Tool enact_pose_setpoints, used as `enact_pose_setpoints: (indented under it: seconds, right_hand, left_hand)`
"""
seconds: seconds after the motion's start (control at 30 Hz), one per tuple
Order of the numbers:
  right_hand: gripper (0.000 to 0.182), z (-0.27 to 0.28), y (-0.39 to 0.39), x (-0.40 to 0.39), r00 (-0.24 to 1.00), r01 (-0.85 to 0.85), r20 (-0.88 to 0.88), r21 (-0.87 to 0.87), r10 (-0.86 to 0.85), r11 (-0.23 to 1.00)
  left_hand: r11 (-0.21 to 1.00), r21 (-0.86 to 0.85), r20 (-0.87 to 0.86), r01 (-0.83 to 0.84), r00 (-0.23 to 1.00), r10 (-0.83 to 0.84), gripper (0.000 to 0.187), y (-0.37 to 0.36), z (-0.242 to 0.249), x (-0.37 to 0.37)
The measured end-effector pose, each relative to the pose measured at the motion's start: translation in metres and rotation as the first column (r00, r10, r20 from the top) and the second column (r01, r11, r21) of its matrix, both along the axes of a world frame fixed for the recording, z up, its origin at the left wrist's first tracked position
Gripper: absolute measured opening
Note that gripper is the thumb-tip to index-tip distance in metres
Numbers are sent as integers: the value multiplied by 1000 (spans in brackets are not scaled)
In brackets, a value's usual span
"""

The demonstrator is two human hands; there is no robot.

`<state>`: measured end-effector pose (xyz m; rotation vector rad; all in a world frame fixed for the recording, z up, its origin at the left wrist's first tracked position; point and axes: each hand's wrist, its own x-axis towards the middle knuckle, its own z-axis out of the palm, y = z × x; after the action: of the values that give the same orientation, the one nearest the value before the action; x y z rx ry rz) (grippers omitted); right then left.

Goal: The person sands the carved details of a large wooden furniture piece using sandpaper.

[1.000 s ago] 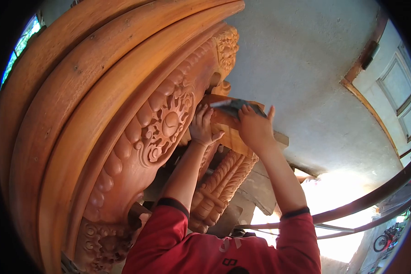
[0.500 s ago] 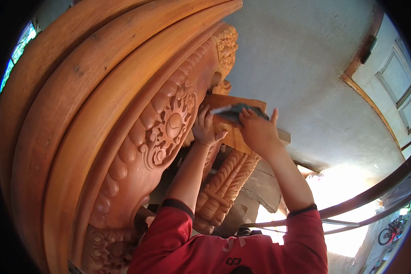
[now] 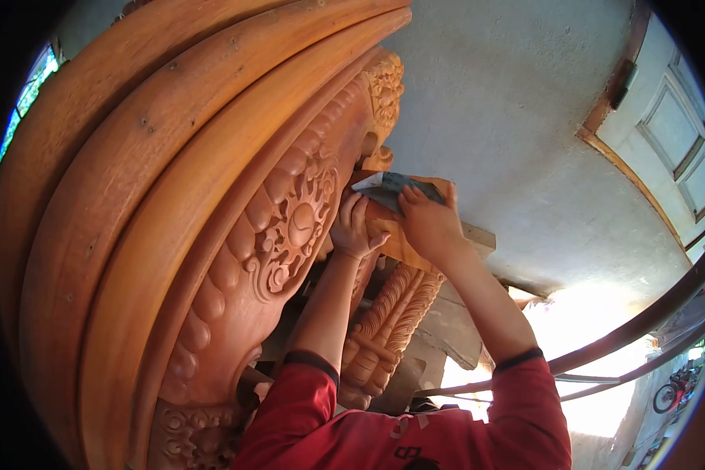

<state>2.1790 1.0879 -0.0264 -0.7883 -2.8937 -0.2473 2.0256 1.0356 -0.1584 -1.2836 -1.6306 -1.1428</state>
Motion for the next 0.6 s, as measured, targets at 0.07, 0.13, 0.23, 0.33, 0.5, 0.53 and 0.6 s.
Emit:
enact_pose_setpoints:
  seconds: [0.07,0.13,0.23,0.33,0.5,0.53,0.6]
  right_hand:
    - [36,6,-7,10,998,-2,-58,19,3,1000]
    - [36,12,-10,12,999,11,-35,-49,-13,999]
    - [37,22,-3,-1,997,52,70,-135,-43,989]
    - [33,17,-3,-6,999,48,29,-138,-45,989]
    - [33,3,3,-3,997,-16,-82,-80,9,997]
    - [34,2,7,-1,992,-57,-114,-62,49,996]
    - [32,1,17,5,987,-103,-133,-117,87,988]
  left_hand:
    - [999,10,13,34,999,-34,79,2,-2,-1]
    - [997,45,32,64,997,-65,79,5,-4,0]
    - [998,22,18,50,999,-50,80,2,-6,-2]
    - [1000,7,-14,22,1000,-22,80,0,-2,-3]
    - [978,-159,66,134,990,-125,68,-25,21,11]
    - [963,-247,70,112,993,-97,64,-33,28,19]
    - [966,-220,-10,135,990,-140,59,-45,36,35]
